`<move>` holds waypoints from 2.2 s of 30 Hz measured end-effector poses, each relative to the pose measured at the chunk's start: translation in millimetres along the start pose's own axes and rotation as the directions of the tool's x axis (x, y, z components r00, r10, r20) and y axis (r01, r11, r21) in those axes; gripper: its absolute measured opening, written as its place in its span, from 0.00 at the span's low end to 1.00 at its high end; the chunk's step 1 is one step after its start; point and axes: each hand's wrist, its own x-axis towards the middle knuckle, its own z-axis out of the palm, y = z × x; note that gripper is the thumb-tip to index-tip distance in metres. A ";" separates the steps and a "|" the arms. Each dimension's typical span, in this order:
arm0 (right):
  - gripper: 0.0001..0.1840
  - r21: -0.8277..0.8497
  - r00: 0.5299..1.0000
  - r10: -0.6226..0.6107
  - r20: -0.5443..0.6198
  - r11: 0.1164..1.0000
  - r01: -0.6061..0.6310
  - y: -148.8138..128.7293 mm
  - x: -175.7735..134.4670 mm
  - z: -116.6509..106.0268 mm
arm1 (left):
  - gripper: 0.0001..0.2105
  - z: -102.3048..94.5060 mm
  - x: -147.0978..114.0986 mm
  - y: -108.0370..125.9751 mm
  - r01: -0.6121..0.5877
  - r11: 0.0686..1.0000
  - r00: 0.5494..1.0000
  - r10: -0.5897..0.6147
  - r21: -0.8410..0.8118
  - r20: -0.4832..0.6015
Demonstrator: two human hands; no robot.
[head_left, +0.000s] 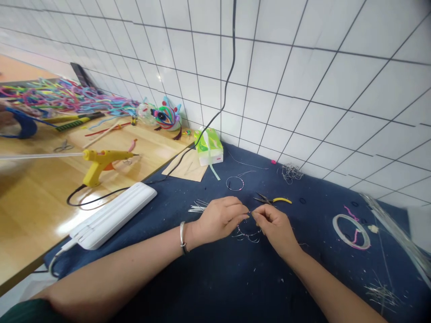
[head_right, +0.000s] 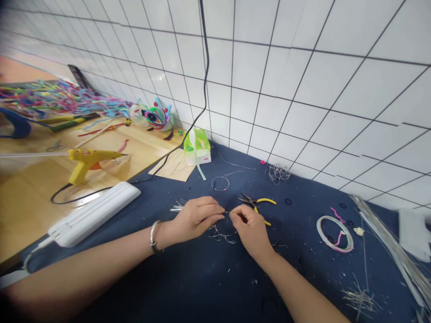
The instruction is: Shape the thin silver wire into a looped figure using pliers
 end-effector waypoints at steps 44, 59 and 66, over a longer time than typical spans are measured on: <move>0.15 0.117 0.999 0.030 -0.027 0.993 -0.027 10.2 3.2 1.5 | 0.10 10.9 5.5 -9.1 0.371 0.615 0.871 -0.491 -0.696 0.030; 0.14 -0.272 0.962 -0.271 0.005 0.926 0.263 15.4 6.8 -3.1 | 0.09 6.7 6.3 -9.8 0.373 0.694 0.896 -0.442 -0.616 0.044; 0.14 -0.033 0.997 -0.068 -0.040 0.997 0.067 13.8 5.8 -1.9 | 0.10 7.4 5.8 -11.3 0.362 0.666 0.904 -0.421 -0.652 0.073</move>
